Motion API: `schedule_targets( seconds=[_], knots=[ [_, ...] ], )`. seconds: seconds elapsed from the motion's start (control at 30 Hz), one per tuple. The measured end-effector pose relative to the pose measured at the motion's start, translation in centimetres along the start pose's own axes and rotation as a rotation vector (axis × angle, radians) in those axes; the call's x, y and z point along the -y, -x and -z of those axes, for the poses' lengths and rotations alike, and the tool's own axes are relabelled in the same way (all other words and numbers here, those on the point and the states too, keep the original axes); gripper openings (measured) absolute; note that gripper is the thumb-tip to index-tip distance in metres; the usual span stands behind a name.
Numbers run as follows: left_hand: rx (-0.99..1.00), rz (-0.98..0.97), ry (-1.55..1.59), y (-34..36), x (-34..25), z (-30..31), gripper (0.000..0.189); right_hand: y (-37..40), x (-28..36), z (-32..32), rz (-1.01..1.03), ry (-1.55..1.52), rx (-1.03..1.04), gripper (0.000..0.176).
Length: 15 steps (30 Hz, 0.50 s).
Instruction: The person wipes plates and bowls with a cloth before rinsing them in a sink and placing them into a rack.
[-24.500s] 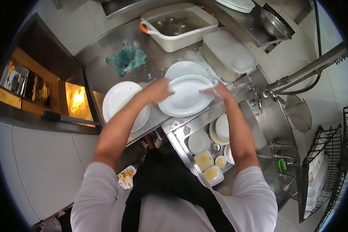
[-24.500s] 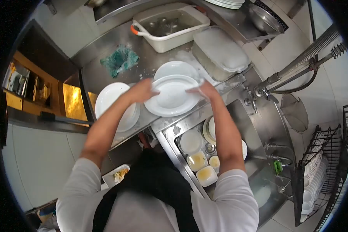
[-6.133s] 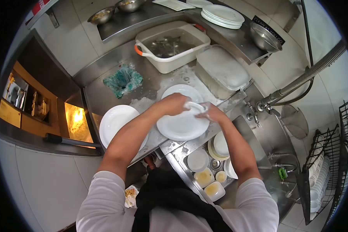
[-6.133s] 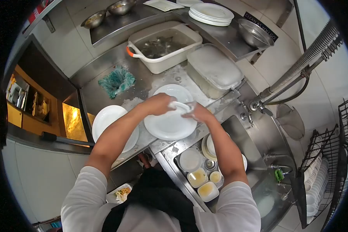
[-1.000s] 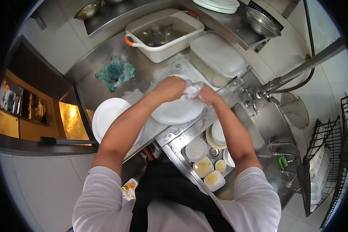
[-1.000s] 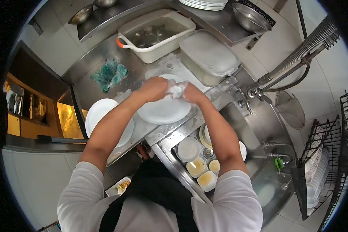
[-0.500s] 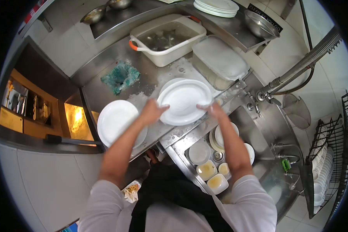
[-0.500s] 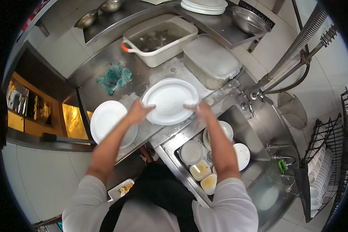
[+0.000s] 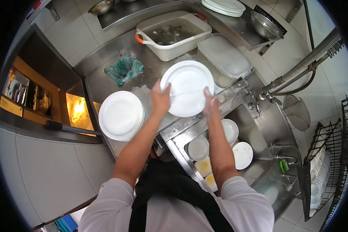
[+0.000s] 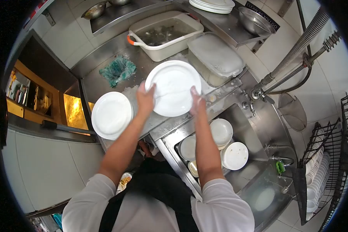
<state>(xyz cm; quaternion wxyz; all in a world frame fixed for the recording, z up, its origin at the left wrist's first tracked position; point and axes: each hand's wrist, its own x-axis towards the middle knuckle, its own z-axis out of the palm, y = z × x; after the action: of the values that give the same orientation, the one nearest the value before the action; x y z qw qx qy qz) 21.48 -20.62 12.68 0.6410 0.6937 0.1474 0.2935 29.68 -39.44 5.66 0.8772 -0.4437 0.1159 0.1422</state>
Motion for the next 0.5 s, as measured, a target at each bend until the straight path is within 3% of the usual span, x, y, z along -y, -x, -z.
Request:
schedule_targets(
  seconds=[0.07,0.17,0.23,0.3,0.37,0.43,0.47,0.5],
  knots=[
    [-0.090,0.248,0.071,2.9,1.2,-0.1,0.026,2.2,-3.3,-1.0,-0.108,-0.098,-0.051,0.064],
    [-0.180,0.271,-0.007,6.0,2.3,-1.1,0.028,5.1,-6.5,-3.8,-0.283,-0.071,-0.099,0.063],
    [-0.199,0.379,0.066,5.3,1.3,-0.1,0.029,5.0,-7.0,-4.4,-0.223,0.003,-0.035,0.061],
    [-0.143,0.511,-0.120,3.5,0.4,2.6,0.032,5.4,-5.7,-5.5,-0.173,0.081,0.033,0.059],
    [-0.241,0.306,0.075,1.9,3.4,5.4,0.036,4.4,-0.7,-6.1,0.171,0.896,0.218,0.056],
    [-0.324,0.337,0.191,1.1,2.9,9.2,0.038,-1.1,0.5,-3.9,0.510,0.965,-0.060,0.056],
    [-0.342,0.326,0.232,1.0,2.4,11.3,0.037,-1.0,4.2,-4.5,0.619,0.978,-0.072,0.056],
    [-0.366,0.315,0.270,1.4,1.8,13.4,0.037,-6.4,4.5,-1.4,0.999,1.188,-0.240,0.051]
  ],
)
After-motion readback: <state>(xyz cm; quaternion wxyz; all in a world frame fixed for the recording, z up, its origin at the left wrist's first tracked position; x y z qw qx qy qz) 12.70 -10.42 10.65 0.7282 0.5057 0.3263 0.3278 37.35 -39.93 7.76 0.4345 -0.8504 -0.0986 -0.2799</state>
